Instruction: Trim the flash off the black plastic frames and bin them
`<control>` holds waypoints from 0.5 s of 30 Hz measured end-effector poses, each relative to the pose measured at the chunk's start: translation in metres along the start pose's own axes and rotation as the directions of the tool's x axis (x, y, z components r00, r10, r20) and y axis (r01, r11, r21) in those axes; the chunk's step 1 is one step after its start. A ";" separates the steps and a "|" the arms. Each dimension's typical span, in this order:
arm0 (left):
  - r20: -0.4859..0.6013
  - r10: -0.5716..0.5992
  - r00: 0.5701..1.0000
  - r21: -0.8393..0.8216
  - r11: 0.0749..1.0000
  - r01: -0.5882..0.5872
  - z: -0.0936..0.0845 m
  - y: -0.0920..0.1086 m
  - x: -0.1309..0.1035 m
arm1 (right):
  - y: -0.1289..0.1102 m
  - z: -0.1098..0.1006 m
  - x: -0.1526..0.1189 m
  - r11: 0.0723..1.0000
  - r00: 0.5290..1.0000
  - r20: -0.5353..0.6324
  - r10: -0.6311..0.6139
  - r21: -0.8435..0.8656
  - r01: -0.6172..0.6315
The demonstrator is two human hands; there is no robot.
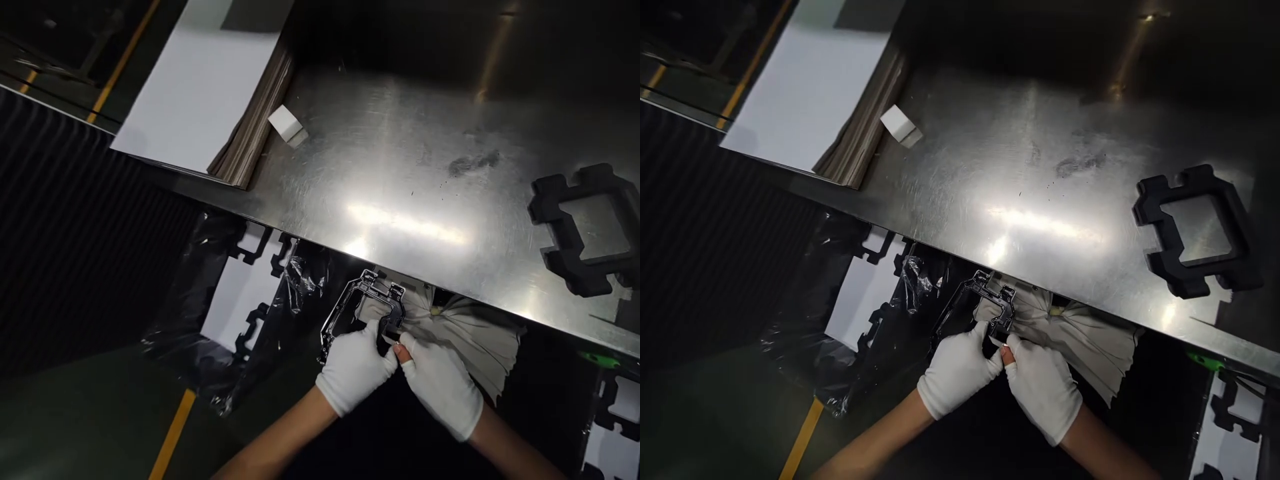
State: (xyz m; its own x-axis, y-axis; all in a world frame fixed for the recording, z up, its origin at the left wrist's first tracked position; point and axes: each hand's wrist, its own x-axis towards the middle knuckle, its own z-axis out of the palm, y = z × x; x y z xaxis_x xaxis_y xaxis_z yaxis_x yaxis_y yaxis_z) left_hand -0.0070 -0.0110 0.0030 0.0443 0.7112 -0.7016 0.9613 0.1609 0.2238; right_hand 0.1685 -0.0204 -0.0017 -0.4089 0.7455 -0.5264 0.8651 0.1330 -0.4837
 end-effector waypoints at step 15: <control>0.010 -0.008 1.000 -0.012 1.000 0.008 0.000 0.000 -0.001 | -0.002 0.000 -0.001 0.997 0.998 0.068 -0.010 -0.078 0.015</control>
State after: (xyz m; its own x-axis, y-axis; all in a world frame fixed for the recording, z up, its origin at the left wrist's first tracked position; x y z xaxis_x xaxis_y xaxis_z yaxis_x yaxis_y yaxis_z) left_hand -0.0068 -0.0123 0.0038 0.0398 0.7029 -0.7102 0.9583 0.1745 0.2265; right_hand 0.1668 -0.0212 0.0000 -0.4363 0.6982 -0.5676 0.8787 0.1950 -0.4356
